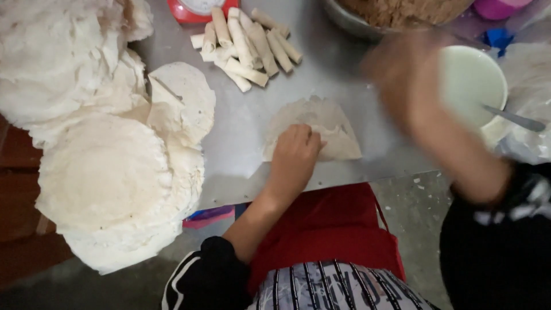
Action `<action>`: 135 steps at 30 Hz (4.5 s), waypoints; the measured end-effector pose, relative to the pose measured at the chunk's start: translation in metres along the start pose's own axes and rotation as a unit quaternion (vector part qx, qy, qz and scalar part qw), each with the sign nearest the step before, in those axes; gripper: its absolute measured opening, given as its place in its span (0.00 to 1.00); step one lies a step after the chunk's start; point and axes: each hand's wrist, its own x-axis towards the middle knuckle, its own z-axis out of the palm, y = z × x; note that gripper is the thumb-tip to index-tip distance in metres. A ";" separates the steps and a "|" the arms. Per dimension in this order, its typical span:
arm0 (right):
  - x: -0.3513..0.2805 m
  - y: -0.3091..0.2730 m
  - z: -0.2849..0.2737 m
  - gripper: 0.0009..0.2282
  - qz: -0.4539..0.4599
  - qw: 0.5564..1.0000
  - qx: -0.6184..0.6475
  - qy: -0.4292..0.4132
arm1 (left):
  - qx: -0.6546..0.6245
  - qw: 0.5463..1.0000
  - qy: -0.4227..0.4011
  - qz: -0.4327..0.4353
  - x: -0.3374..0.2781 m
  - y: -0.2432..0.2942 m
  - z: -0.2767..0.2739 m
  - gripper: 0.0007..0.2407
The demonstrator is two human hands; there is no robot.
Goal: The person rolls meat filling into thin circular wrappers by hand on a metal table, folding the sides and using water to seal the edges before placing the finished rolls in a pile.
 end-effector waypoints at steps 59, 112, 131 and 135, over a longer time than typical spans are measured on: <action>-0.129 0.021 0.083 0.05 -0.087 0.992 0.017 -0.088 | 0.083 0.985 -0.134 0.074 -0.028 -0.020 -0.004 0.04; -0.044 0.045 0.097 0.08 -0.043 0.987 -0.025 -0.155 | 0.036 0.932 -0.336 -0.130 0.059 -0.057 0.033 0.26; -0.024 0.041 0.084 0.08 0.007 0.992 0.042 -0.120 | -0.044 0.964 -0.230 -0.123 0.054 -0.085 0.056 0.15; -0.034 -0.034 0.051 0.11 -0.021 0.983 0.118 -0.136 | -0.424 0.825 -0.237 -0.288 0.055 -0.084 0.028 0.17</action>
